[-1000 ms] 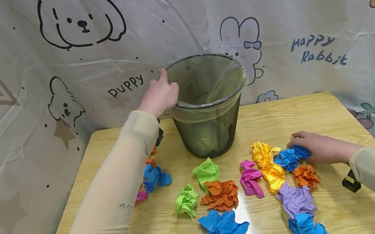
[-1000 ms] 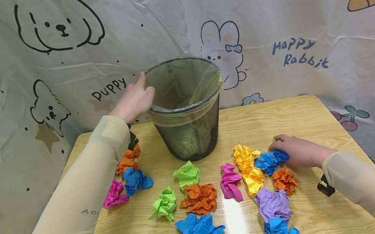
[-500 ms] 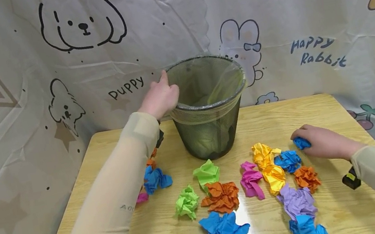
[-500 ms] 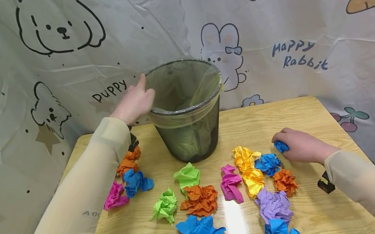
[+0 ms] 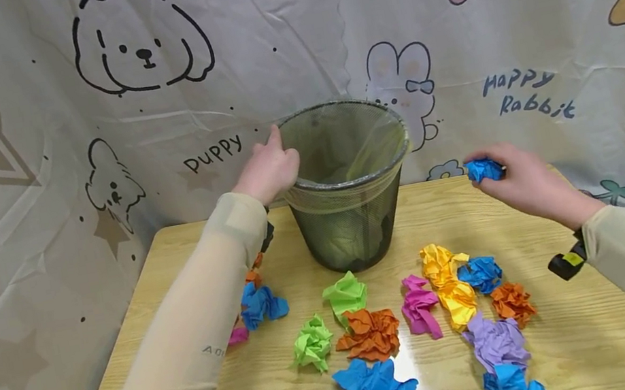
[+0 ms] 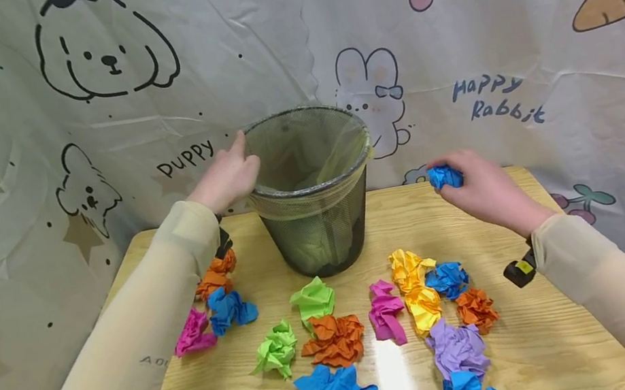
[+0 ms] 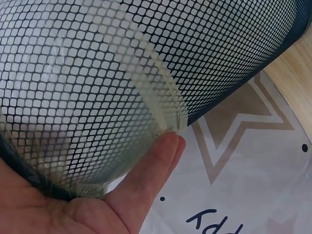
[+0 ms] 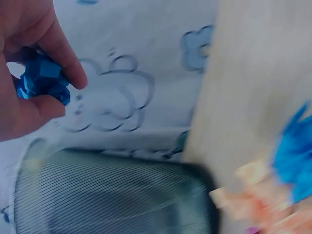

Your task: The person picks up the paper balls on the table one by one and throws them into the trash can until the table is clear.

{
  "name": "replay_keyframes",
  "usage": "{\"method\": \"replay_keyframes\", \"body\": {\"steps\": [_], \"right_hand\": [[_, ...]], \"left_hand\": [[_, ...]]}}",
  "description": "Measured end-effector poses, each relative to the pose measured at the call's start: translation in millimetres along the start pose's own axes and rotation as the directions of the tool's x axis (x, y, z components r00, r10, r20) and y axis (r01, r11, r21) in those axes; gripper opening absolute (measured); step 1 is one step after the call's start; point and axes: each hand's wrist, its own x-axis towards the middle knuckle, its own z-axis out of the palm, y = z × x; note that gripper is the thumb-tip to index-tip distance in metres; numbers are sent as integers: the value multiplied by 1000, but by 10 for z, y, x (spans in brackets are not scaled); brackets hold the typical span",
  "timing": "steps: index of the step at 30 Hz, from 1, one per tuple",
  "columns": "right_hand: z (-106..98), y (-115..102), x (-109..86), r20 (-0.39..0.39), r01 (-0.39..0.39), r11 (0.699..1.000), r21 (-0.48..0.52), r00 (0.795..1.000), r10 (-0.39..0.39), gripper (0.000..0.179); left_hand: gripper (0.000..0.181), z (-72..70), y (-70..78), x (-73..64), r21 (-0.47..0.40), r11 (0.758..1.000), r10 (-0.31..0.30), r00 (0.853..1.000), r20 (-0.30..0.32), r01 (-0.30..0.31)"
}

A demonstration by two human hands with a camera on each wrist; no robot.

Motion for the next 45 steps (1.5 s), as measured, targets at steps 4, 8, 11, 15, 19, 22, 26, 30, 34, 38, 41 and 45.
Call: {"method": "replay_keyframes", "body": {"steps": [4, 8, 11, 15, 19, 22, 26, 30, 34, 38, 41, 45], "right_hand": [[-123, -256, 165, -29, 37, 998, 49, 999, -35, 38], [-215, -458, 310, -35, 78, 995, 67, 997, -75, 38], [-257, -585, 406, -50, 101, 993, 57, 994, -98, 38], [-290, -734, 534, -57, 128, 991, 47, 991, -125, 40], [-306, -868, 664, -50, 135, 990, 43, 990, -132, 42], [-303, -966, 754, -43, 141, 989, 41, 989, -139, 42], [-288, -1095, 875, -15, 165, 986, 33, 986, -165, 44], [-257, -1216, 994, 41, 176, 984, 30, 983, -178, 46], [-196, -1313, 1111, 120, 182, 983, 22, 976, -183, 46], [-127, -1390, 1219, 200, 193, 981, 10, 961, -191, 46], [-71, -1431, 1289, 244, 211, 977, -18, 949, -200, 47], [3, -1471, 1364, 290, 245, 968, -50, 931, -220, 48]], "left_hand": [[73, 9, -10, 12, 5, 1000, 5, 1000, -3, -5], [73, 16, -16, 21, 0, 1000, 8, 1000, -4, -8], [73, 17, -20, 21, -4, 1000, 6, 1000, -2, -6], [73, 10, -21, 9, -1, 1000, 5, 1000, 4, -5], [73, 4, -16, -1, 1, 1000, 9, 1000, 3, -9], [74, 3, -13, 1, -1, 1000, 9, 1000, 2, -9], [74, 0, -8, 9, 0, 1000, 8, 1000, 0, -8], [74, -8, 1, 10, 5, 1000, 7, 1000, 1, -7], [73, -16, 4, 2, 5, 1000, 0, 1000, 9, 0], [73, -14, 2, 4, 2, 1000, -3, 1000, 10, 3], [73, -12, 2, 6, -1, 1000, -4, 1000, 12, 4], [72, -11, -1, 10, -1, 1000, -3, 1000, 13, 3]]}}
